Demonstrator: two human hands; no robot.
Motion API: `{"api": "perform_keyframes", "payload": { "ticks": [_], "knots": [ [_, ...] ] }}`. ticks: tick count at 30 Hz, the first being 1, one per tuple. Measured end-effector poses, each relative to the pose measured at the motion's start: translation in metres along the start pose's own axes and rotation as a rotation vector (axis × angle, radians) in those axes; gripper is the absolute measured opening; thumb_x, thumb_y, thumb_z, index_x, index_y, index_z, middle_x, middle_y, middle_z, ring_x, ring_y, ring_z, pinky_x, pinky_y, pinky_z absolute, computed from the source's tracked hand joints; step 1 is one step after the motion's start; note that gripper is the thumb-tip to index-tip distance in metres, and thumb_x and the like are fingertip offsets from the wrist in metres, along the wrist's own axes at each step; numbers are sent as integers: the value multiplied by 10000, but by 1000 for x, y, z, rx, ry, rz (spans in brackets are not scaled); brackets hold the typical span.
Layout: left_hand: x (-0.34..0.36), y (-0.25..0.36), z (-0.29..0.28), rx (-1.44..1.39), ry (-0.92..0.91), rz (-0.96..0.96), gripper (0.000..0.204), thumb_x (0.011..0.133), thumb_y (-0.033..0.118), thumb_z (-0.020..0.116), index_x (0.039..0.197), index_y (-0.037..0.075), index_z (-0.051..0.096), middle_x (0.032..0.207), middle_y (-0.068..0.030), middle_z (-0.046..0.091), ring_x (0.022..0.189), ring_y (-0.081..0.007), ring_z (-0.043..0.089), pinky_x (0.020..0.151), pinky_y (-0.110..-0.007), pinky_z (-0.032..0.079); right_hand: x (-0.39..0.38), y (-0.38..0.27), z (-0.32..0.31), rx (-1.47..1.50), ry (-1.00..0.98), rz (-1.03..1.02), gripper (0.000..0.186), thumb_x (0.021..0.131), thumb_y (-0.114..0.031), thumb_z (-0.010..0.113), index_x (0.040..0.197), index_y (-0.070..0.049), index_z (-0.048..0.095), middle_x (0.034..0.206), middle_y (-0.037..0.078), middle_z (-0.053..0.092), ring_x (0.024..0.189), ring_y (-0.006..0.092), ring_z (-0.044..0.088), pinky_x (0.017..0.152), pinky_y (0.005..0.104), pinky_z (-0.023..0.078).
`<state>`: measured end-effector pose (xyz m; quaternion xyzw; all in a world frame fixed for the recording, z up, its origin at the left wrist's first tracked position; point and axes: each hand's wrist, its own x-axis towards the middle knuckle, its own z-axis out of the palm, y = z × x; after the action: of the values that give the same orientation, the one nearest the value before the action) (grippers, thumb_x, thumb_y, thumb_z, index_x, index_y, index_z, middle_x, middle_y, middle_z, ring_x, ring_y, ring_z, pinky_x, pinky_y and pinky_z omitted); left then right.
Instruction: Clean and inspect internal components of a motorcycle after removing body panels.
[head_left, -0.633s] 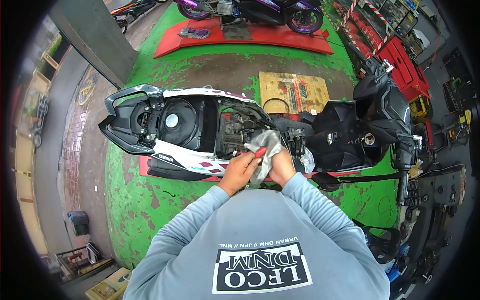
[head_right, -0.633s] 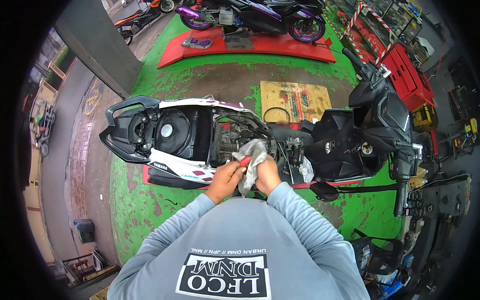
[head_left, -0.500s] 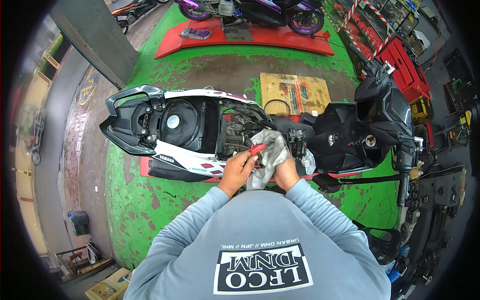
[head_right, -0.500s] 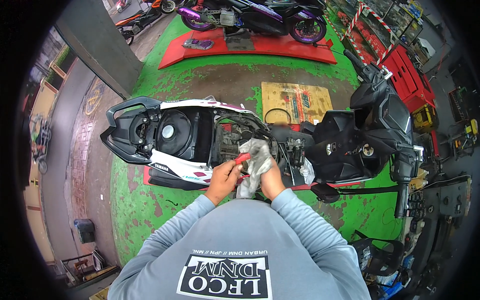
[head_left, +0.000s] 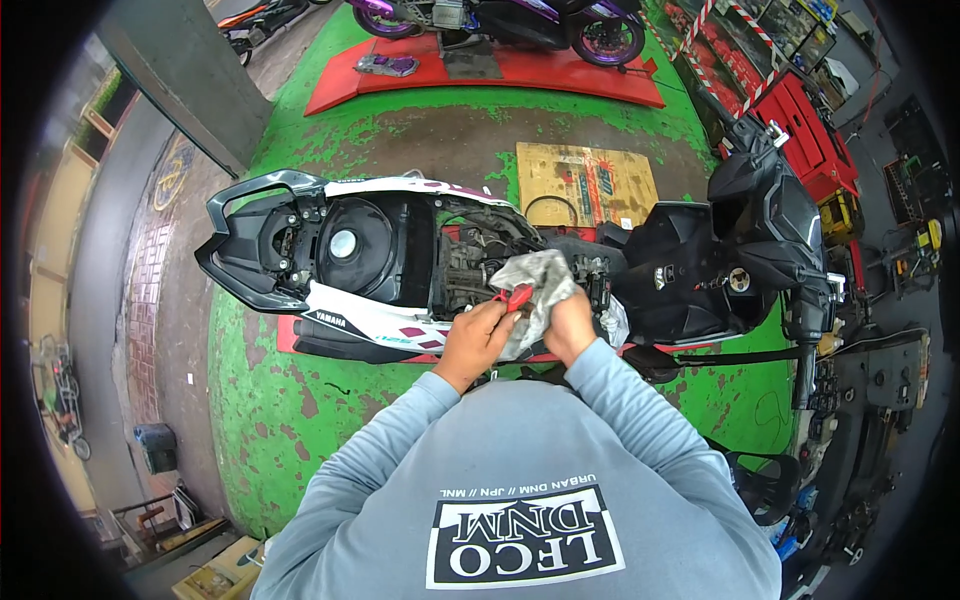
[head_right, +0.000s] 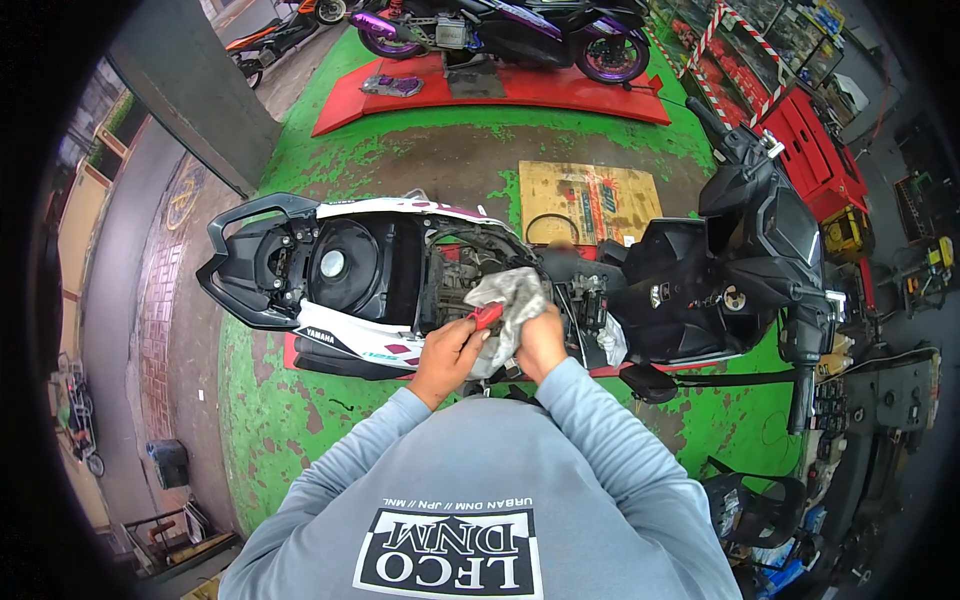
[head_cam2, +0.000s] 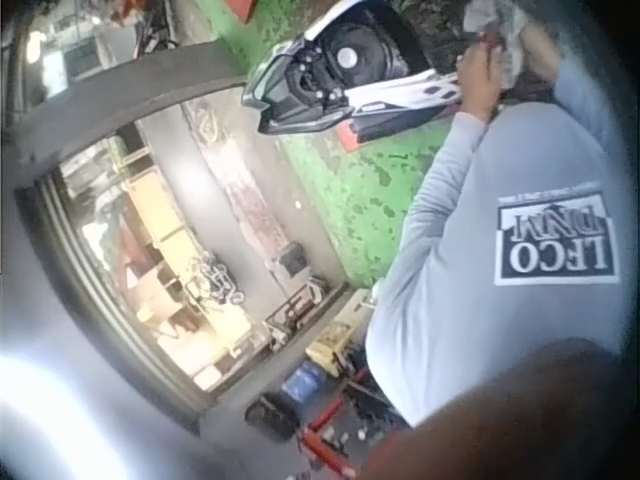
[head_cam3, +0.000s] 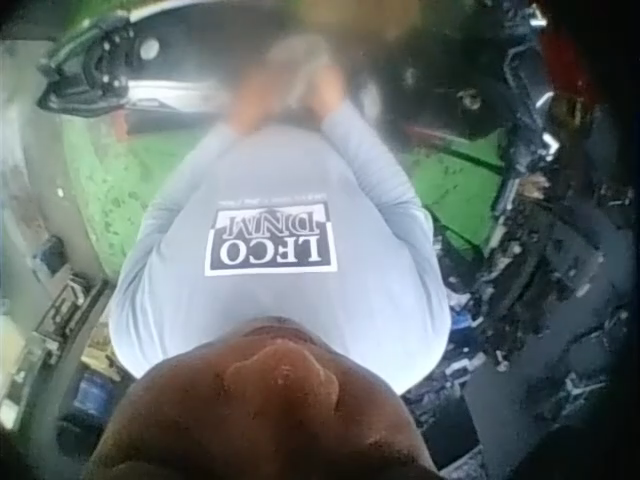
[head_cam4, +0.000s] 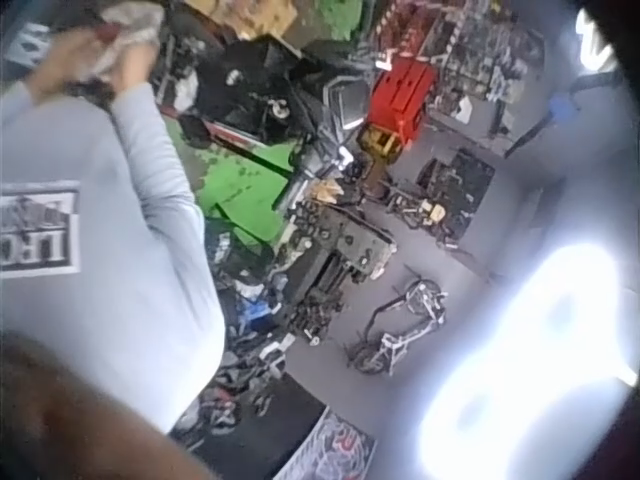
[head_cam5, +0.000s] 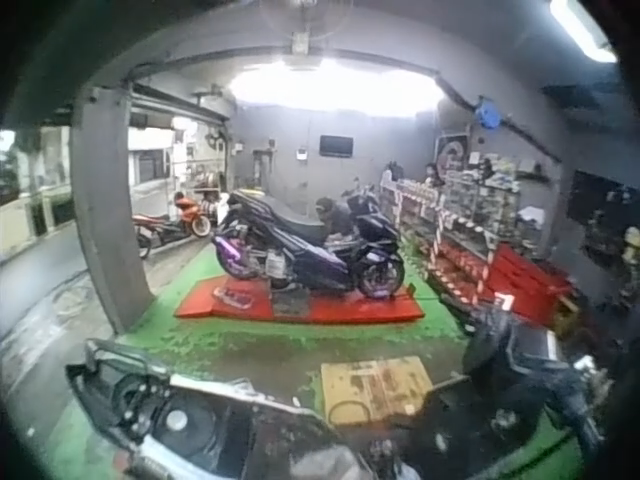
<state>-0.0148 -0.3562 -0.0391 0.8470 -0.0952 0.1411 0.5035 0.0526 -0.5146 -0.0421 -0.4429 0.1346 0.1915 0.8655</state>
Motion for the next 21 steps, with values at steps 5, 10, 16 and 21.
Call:
{"api": "perform_keyframes", "payload": {
  "ticks": [5, 10, 16, 21],
  "knots": [
    [-2, -12, -2, 89, 26, 99, 133, 890, 89, 706, 948, -18, 651, 842, -166, 650, 772, -388, 648, 693, -446, 537, -25, -14, -2, -908, -155, -320, 392, 992, -183, 658, 1337, -12, 585, 1189, 143, 707, 1110, 245, 679, 933, 363, 530],
    [-1, -23, 6, 235, -24, 221, 191, 804, 73, 687, 972, 3, 630, 898, -154, 639, 797, -368, 663, 696, -454, 548, -27, 2, 15, -1007, -75, -525, 391, 953, -103, 627, 1318, 26, 569, 1094, 281, 711, 1031, 407, 707, 895, 413, 540],
    [-4, -27, 10, 266, -21, 249, 226, 786, 72, 690, 994, 1, 635, 938, -151, 649, 820, -341, 678, 728, -428, 568, -8, 9, -4, -936, -197, -585, 350, 962, -91, 621, 1282, 48, 598, 1077, 190, 738, 989, 277, 712, 865, 376, 543],
    [-11, -22, 10, 225, -60, 253, 219, 813, 85, 703, 1014, 15, 650, 941, -140, 657, 826, -329, 682, 728, -426, 565, 6, 22, -20, -567, -219, -217, 243, 986, -65, 600, 1201, 27, 665, 1003, 61, 727, 876, 167, 676, 791, 305, 531]
  ]
}}
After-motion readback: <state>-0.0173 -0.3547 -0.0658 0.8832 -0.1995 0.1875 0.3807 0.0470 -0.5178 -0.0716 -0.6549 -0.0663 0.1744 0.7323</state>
